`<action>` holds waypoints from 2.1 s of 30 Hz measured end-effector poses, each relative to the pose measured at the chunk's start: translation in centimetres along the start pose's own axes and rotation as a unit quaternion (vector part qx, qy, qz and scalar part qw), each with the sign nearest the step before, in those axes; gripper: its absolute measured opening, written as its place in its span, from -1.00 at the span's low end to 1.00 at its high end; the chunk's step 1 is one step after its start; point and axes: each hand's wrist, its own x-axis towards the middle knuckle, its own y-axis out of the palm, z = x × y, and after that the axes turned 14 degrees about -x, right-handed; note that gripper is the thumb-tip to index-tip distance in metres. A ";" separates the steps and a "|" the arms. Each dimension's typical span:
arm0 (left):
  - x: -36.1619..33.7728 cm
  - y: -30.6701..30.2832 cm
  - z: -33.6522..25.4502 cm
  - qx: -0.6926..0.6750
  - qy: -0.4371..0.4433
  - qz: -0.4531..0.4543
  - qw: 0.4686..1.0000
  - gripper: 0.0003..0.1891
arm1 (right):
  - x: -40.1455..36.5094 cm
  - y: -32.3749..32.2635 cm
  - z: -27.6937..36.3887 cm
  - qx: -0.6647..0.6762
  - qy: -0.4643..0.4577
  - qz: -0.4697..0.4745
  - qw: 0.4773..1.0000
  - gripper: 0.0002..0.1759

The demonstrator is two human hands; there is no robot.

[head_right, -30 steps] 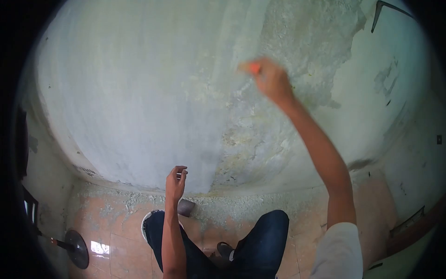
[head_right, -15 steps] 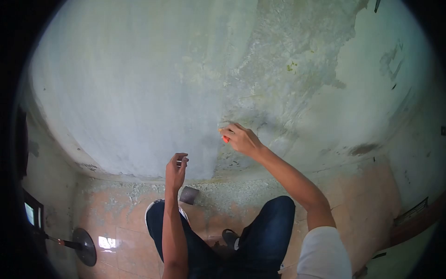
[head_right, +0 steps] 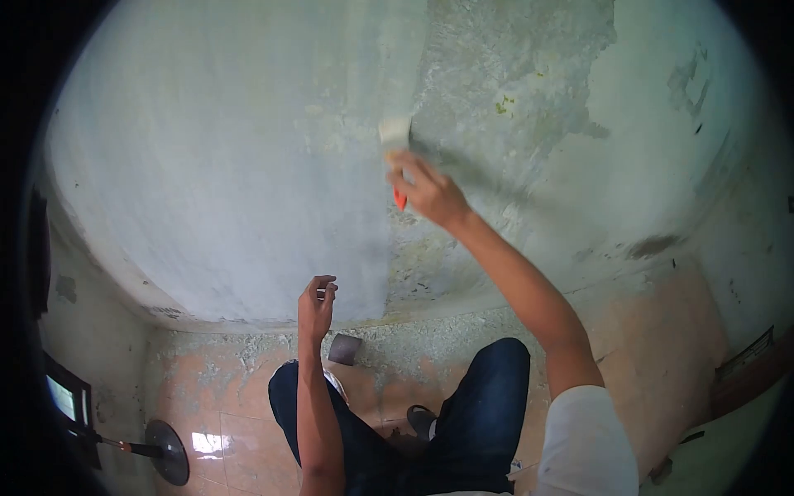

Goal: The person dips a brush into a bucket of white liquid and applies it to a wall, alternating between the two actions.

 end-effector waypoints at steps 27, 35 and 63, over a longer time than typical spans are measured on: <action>-0.3 0.2 0.5 0.003 0.009 0.016 1.000 -0.76 | 1.4 -1.6 -0.4 0.198 0.093 0.168 0.961 -0.81; 0.2 1.1 0.7 0.000 0.008 0.006 1.000 -0.77 | 18.0 -7.6 -7.8 0.030 0.077 -0.079 0.993 -0.81; -0.7 -1.2 -0.1 0.034 0.002 0.058 0.998 -0.75 | -11.1 2.6 6.6 0.092 0.082 0.106 0.987 -0.72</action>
